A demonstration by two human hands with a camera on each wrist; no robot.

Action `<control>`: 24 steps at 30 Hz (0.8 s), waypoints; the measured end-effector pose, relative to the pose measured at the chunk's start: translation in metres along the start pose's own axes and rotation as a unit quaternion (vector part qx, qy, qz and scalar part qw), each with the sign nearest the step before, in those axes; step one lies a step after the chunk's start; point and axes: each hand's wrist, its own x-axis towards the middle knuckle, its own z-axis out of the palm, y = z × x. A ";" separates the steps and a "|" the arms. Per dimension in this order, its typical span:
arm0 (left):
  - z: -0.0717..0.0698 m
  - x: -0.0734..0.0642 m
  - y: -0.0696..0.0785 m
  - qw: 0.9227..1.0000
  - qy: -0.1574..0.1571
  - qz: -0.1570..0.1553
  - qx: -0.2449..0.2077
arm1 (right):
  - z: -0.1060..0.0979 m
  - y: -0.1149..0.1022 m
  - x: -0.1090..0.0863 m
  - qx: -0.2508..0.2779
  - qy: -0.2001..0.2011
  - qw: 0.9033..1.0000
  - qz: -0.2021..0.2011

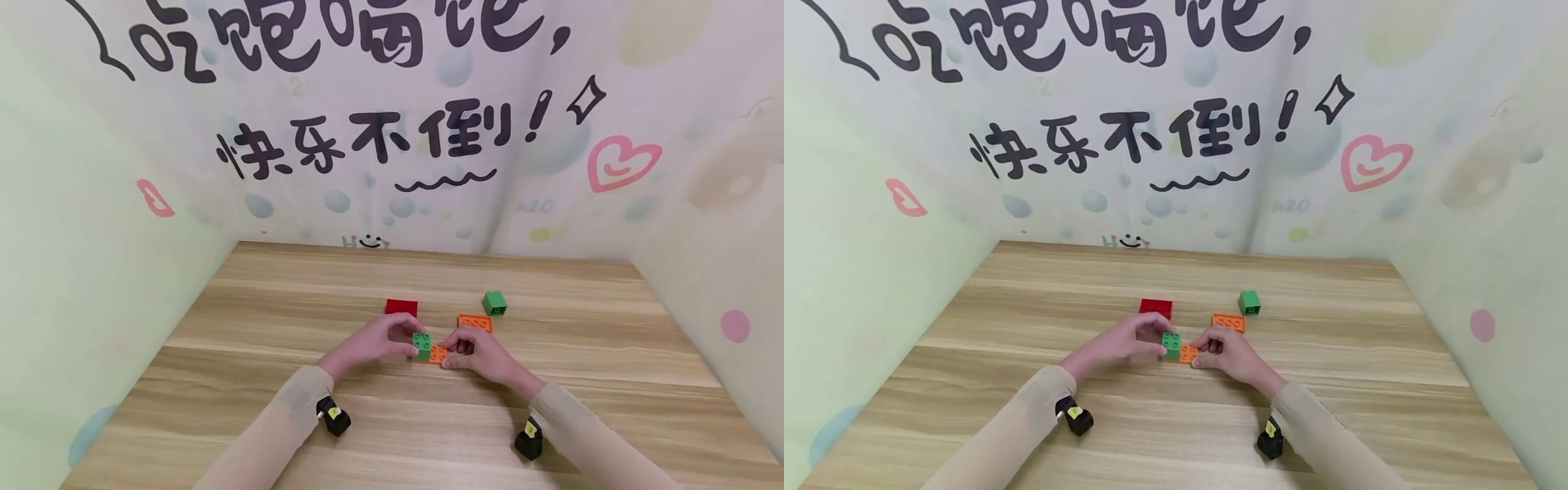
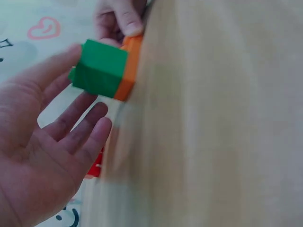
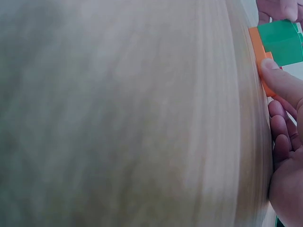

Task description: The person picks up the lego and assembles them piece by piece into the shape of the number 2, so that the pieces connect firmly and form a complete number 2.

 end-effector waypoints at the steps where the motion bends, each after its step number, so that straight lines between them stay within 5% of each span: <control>1: -0.002 0.001 0.001 1.000 -0.003 0.003 0.000 | 0.000 0.000 0.000 0.002 -0.001 1.000 0.000; 4: -0.011 0.006 0.003 1.000 0.001 0.006 -0.003 | 0.000 0.000 0.001 0.008 0.000 1.000 -0.002; 13: -0.029 0.025 0.003 0.993 0.092 0.007 0.068 | 0.001 0.001 -0.001 0.002 0.000 1.000 0.003; 24: -0.034 0.042 -0.005 0.987 0.072 -0.005 0.143 | 0.000 0.001 -0.002 -0.003 0.007 1.000 -0.002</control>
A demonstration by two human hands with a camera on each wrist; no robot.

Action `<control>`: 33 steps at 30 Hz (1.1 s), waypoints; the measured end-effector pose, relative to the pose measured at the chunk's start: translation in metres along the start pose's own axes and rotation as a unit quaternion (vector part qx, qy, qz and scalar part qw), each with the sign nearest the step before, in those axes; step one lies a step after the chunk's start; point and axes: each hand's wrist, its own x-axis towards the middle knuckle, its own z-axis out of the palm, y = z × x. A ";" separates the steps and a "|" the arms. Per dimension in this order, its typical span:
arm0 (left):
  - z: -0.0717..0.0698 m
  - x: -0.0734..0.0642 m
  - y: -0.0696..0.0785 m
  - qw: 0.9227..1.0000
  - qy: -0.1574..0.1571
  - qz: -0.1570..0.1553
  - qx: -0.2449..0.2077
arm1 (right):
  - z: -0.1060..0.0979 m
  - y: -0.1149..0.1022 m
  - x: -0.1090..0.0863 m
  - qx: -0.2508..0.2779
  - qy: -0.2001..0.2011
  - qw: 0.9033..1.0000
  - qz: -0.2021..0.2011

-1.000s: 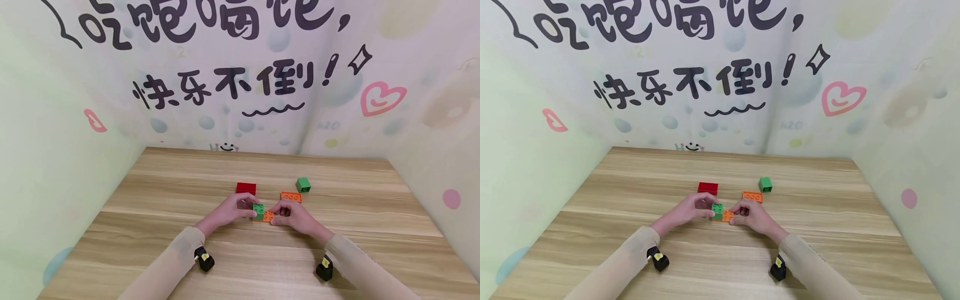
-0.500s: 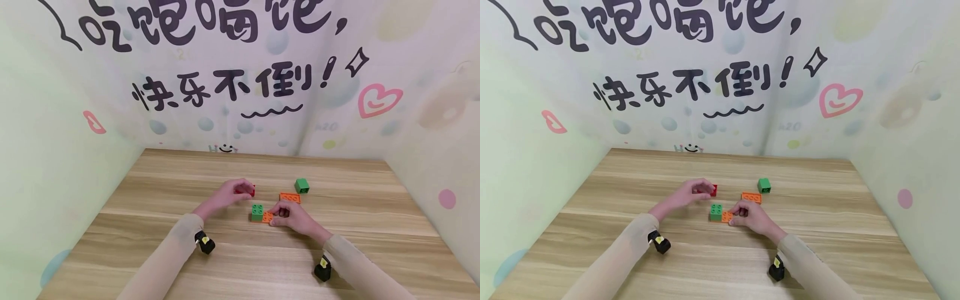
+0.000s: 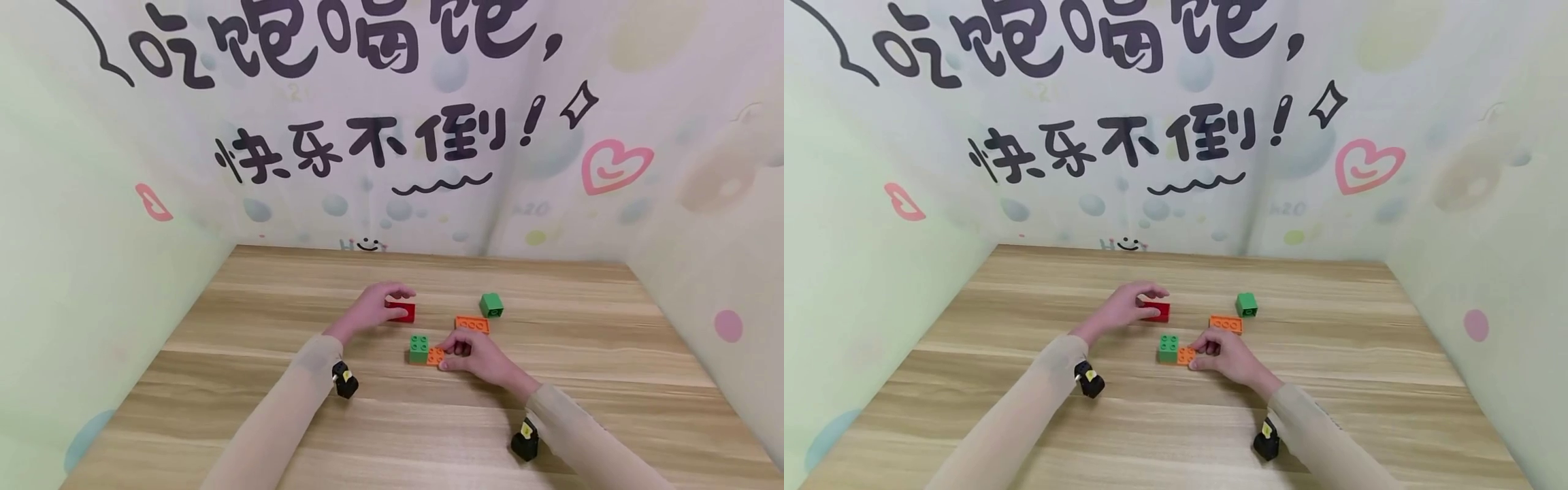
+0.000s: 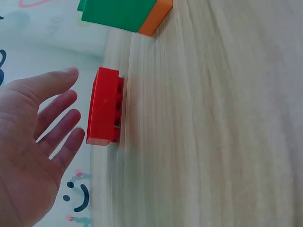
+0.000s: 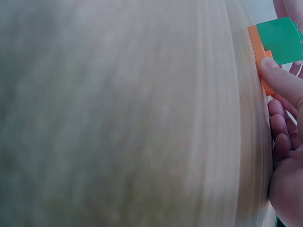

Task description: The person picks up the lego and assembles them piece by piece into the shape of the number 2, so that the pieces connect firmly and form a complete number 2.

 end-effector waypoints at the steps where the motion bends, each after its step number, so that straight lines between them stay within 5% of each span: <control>1: 0.000 0.001 -0.001 1.000 -0.004 0.001 0.009 | 0.000 0.000 0.000 0.000 0.000 1.000 0.001; 21: -0.006 0.001 -0.013 0.992 -0.059 -0.015 0.108 | 0.000 0.003 0.000 0.003 -0.003 1.000 0.005; 33: -0.010 0.000 -0.009 0.989 -0.097 -0.041 0.102 | 0.002 0.000 0.000 0.000 -0.002 1.000 0.001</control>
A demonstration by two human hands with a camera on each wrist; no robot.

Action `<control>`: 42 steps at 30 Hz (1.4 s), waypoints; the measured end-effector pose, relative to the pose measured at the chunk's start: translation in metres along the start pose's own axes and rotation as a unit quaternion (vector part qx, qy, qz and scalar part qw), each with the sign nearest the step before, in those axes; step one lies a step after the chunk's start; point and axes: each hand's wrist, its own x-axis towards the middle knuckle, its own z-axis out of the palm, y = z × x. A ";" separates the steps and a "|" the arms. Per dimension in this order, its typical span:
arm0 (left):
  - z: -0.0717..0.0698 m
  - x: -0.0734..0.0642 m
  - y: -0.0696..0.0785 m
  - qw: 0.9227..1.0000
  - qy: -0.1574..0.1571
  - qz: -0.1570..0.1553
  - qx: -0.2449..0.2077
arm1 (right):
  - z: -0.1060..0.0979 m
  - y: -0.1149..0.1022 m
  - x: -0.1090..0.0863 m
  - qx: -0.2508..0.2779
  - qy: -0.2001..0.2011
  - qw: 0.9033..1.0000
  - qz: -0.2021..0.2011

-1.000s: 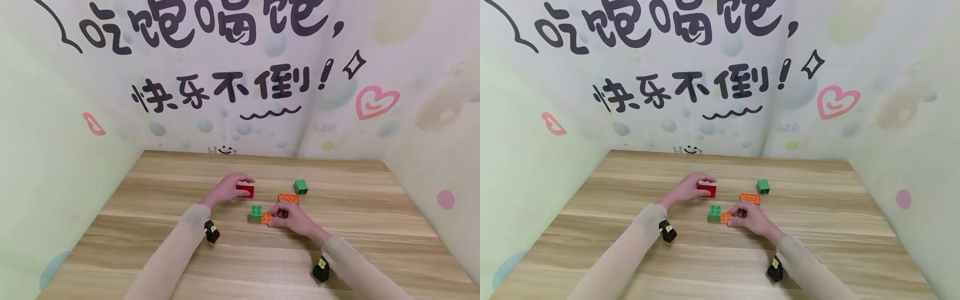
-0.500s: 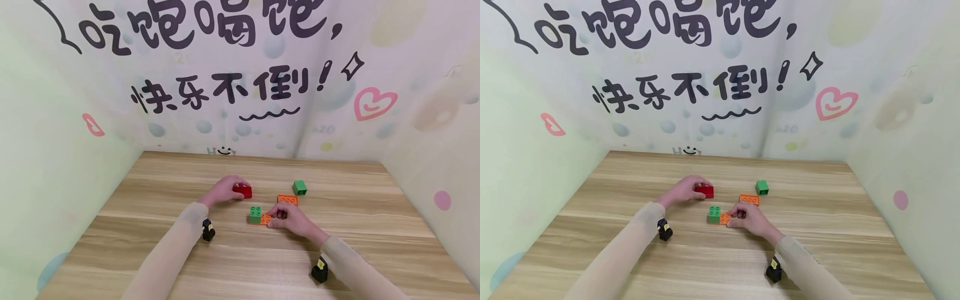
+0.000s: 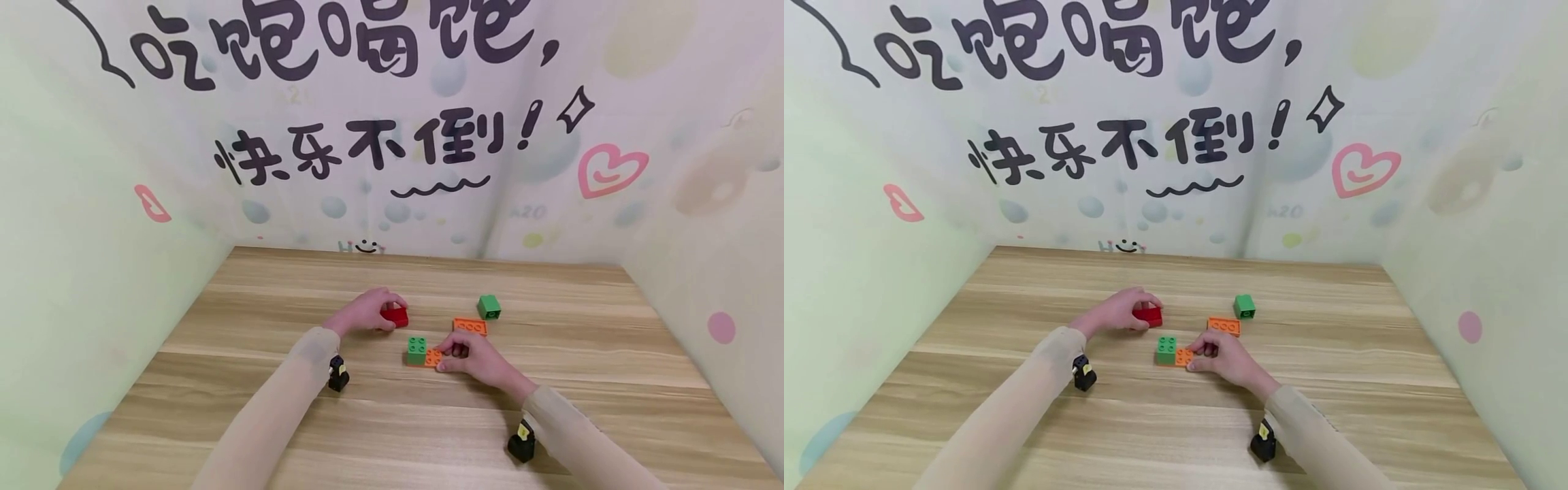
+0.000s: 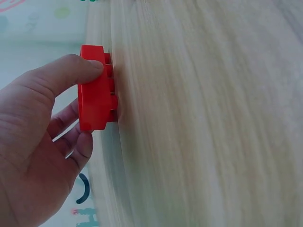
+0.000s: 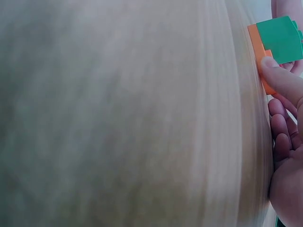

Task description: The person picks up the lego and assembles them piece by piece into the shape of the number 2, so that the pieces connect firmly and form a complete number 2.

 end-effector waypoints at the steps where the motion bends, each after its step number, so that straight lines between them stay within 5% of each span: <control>1: 0.000 0.000 0.000 1.000 0.001 0.003 0.000 | 0.000 0.000 0.000 0.000 0.000 1.000 0.000; 9: -0.004 -0.002 -0.001 0.999 0.019 0.030 0.005 | 0.000 -0.002 0.000 0.002 0.003 1.000 -0.004; 24: -0.008 -0.013 -0.002 0.993 0.033 0.066 -0.096 | 0.000 0.000 0.000 -0.004 0.000 1.000 -0.007; 42: -0.013 -0.028 0.001 0.986 0.050 0.087 -0.136 | 0.001 0.002 0.000 -0.003 0.004 1.000 -0.010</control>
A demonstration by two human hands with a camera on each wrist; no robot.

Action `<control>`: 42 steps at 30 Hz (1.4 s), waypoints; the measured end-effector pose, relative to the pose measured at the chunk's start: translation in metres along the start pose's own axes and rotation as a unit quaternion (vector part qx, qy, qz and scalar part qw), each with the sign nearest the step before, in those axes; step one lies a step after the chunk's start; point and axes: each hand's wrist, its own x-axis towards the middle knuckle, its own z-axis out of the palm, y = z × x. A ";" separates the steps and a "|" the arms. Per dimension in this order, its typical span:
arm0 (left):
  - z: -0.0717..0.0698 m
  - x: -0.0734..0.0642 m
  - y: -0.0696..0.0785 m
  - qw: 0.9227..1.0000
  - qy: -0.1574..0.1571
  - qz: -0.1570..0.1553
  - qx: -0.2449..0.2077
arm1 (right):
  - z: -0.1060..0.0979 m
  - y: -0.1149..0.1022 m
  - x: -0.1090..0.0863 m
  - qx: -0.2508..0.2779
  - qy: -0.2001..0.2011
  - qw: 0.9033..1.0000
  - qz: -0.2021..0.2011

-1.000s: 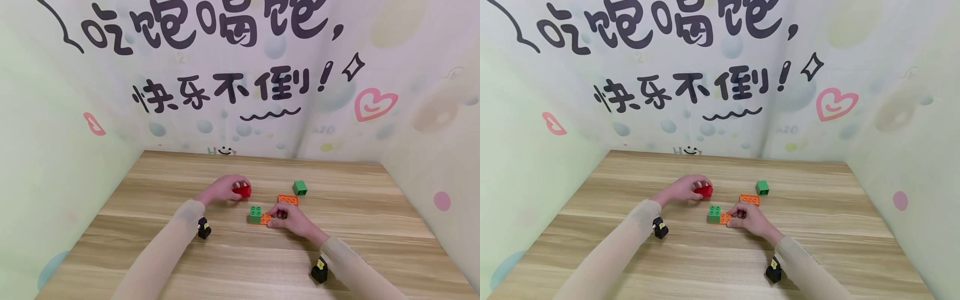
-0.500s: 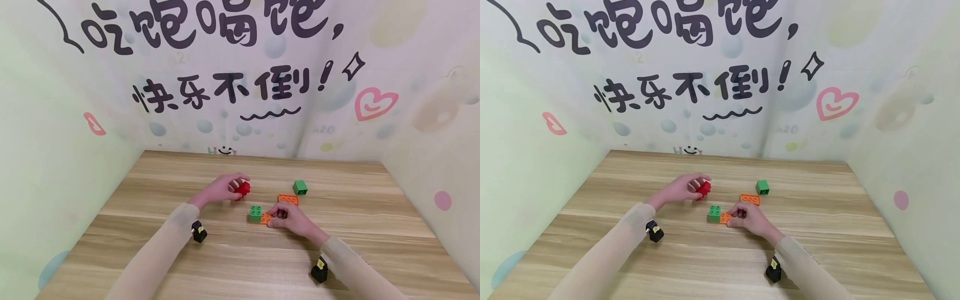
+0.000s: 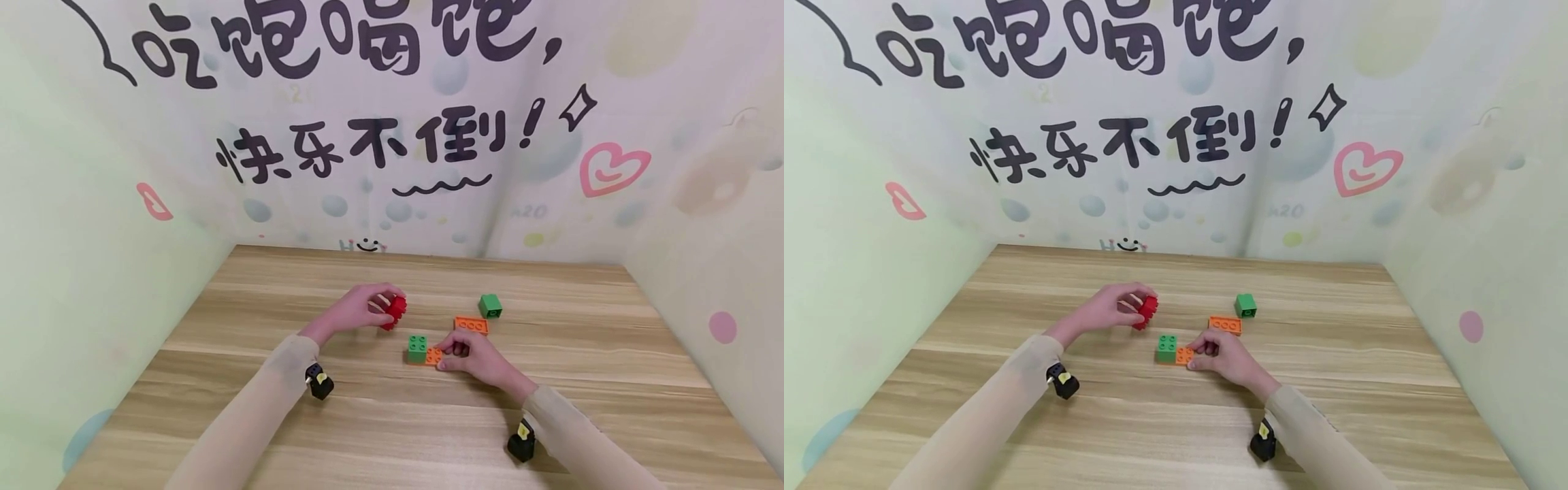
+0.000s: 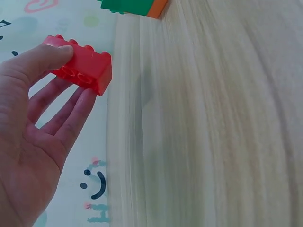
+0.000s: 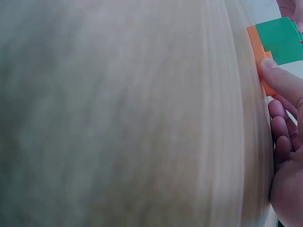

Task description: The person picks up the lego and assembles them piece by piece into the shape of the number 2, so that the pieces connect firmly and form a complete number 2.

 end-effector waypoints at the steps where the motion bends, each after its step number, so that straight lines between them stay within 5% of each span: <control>1: 0.000 0.000 0.000 1.000 0.000 0.002 -0.005 | 0.000 0.000 0.000 0.000 0.000 1.000 0.000; 12: 0.004 -0.005 0.005 0.999 0.001 0.010 -0.049 | 0.001 0.000 0.001 -0.005 0.001 1.000 0.001; 20: 0.003 -0.008 0.007 0.999 0.035 0.027 -0.031 | 0.000 0.001 0.001 -0.002 0.000 1.000 0.004; 37: 0.006 -0.007 0.010 0.985 0.059 0.011 -0.160 | 0.000 0.000 0.002 0.000 -0.002 1.000 0.011; 42: 0.009 -0.007 0.012 0.985 0.055 0.030 -0.159 | 0.001 0.001 0.002 -0.003 -0.003 1.000 0.015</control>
